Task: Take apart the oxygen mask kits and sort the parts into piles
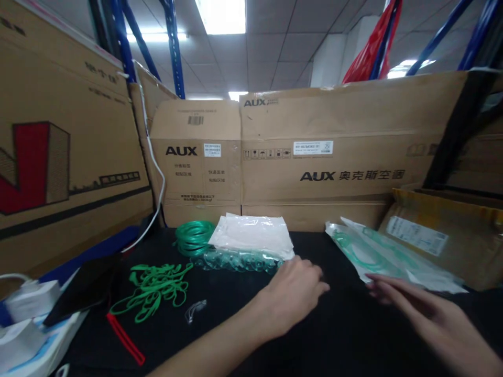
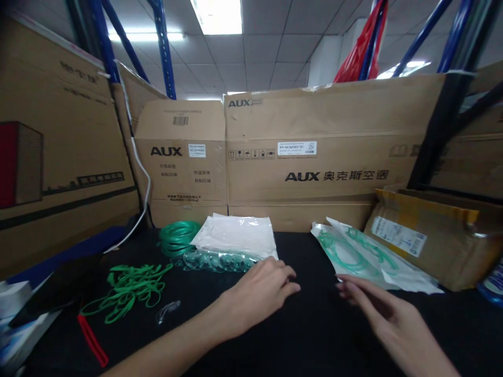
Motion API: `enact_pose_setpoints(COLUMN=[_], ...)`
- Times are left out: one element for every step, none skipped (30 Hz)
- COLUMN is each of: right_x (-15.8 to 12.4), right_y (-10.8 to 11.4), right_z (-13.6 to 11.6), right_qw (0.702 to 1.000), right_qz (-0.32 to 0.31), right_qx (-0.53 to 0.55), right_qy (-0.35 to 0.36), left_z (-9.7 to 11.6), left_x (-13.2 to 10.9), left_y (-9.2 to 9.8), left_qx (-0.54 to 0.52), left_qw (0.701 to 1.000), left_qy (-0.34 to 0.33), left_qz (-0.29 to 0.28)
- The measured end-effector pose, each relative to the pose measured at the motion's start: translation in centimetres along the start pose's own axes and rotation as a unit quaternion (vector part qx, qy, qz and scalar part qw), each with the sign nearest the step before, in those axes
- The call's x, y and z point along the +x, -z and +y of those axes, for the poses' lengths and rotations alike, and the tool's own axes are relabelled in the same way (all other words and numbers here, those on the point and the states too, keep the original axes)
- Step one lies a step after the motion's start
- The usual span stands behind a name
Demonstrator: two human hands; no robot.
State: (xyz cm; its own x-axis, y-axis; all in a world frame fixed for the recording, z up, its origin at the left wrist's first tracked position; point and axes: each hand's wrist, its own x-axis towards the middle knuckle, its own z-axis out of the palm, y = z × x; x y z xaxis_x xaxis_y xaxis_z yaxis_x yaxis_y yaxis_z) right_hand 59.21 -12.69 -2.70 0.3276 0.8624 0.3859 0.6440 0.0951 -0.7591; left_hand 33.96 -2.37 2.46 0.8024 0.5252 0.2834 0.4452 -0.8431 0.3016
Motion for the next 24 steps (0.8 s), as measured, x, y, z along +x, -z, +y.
enact_pose_setpoints(right_x=[0.6, 1.2, 1.9, 2.5, 3.2, 3.8, 4.3, 4.7, 5.0, 5.3, 5.4, 5.5, 5.5, 5.5, 5.5, 5.5, 5.5, 5.4, 5.2, 4.9, 4.4, 3.8, 3.1, 2.2], right_y=[-1.6, -3.2, -4.8, -6.3, -7.8, -9.1, -10.4, -11.5, -12.5, -13.3, -13.9, -14.4, -14.7, -14.7, -14.7, -14.5, -14.1, -13.7, -13.2, -12.7, -12.3, -11.9, -11.6, -11.5], right_z=[-2.1, -4.1, -5.9, -7.3, -8.3, -9.0, -9.4, -9.6, -9.6, -9.5, -9.3, -9.1, -8.8, -8.5, -8.2, -8.0, -7.7, -7.5, -7.4, -7.4, -7.5, -7.6, -7.9, -8.1], right_qw=[0.998, 0.993, 0.985, 0.976, 0.968, 0.960, 0.953, 0.948, 0.942, 0.937, 0.934, 0.931, 0.931, 0.931, 0.932, 0.933, 0.936, 0.939, 0.942, 0.945, 0.946, 0.946, 0.945, 0.944], right_qz=[-0.050, -0.075, -0.102, -0.120, -0.136, -0.149, -0.157, -0.165, -0.173, -0.179, -0.185, -0.190, -0.194, -0.196, -0.198, -0.198, -0.196, -0.192, -0.190, -0.195, -0.205, -0.218, -0.230, -0.237], right_qx=[-0.019, -0.038, -0.054, -0.068, -0.083, -0.101, -0.123, -0.146, -0.168, -0.186, -0.197, -0.201, -0.200, -0.195, -0.191, -0.188, -0.189, -0.190, -0.190, -0.188, -0.184, -0.177, -0.169, -0.160], right_qy=[0.040, 0.083, 0.128, 0.166, 0.196, 0.217, 0.227, 0.231, 0.234, 0.234, 0.235, 0.236, 0.237, 0.237, 0.235, 0.232, 0.225, 0.213, 0.199, 0.184, 0.171, 0.162, 0.159, 0.163], left_z=[-1.1, -2.3, -3.5, -4.7, -5.9, -6.9, -7.7, -8.4, -8.8, -9.2, -9.4, -9.6, -9.7, -9.9, -10.0, -10.1, -10.2, -10.3, -10.3, -10.3, -10.1, -9.9, -9.6, -9.2], left_x=[-1.4, -2.7, -3.7, -4.5, -5.2, -5.6, -5.9, -6.2, -6.3, -6.4, -6.5, -6.6, -6.6, -6.6, -6.6, -6.6, -6.6, -6.6, -6.6, -6.7, -6.9, -7.3, -7.9, -8.7], left_y=[0.9, 1.8, 2.5, 3.0, 3.4, 3.6, 3.7, 3.7, 3.6, 3.5, 3.3, 3.1, 2.9, 2.7, 2.6, 2.5, 2.5, 2.6, 2.8, 3.2, 3.8, 4.5, 5.3, 6.1], left_qx=[0.032, 0.057, 0.078, 0.098, 0.115, 0.125, 0.130, 0.131, 0.129, 0.125, 0.121, 0.117, 0.114, 0.110, 0.106, 0.102, 0.098, 0.094, 0.091, 0.088, 0.082, 0.074, 0.063, 0.049], left_qw=[0.999, 0.996, 0.991, 0.987, 0.984, 0.982, 0.981, 0.982, 0.983, 0.983, 0.984, 0.985, 0.985, 0.985, 0.985, 0.985, 0.986, 0.986, 0.987, 0.987, 0.988, 0.987, 0.986, 0.985], left_qy=[0.004, 0.036, 0.062, 0.079, 0.089, 0.093, 0.093, 0.092, 0.089, 0.088, 0.086, 0.086, 0.086, 0.086, 0.086, 0.086, 0.084, 0.083, 0.081, 0.078, 0.075, 0.073, 0.074, 0.080], left_qz=[0.033, 0.061, 0.084, 0.100, 0.107, 0.109, 0.107, 0.103, 0.099, 0.097, 0.097, 0.098, 0.100, 0.102, 0.104, 0.106, 0.106, 0.106, 0.105, 0.106, 0.110, 0.120, 0.132, 0.145])
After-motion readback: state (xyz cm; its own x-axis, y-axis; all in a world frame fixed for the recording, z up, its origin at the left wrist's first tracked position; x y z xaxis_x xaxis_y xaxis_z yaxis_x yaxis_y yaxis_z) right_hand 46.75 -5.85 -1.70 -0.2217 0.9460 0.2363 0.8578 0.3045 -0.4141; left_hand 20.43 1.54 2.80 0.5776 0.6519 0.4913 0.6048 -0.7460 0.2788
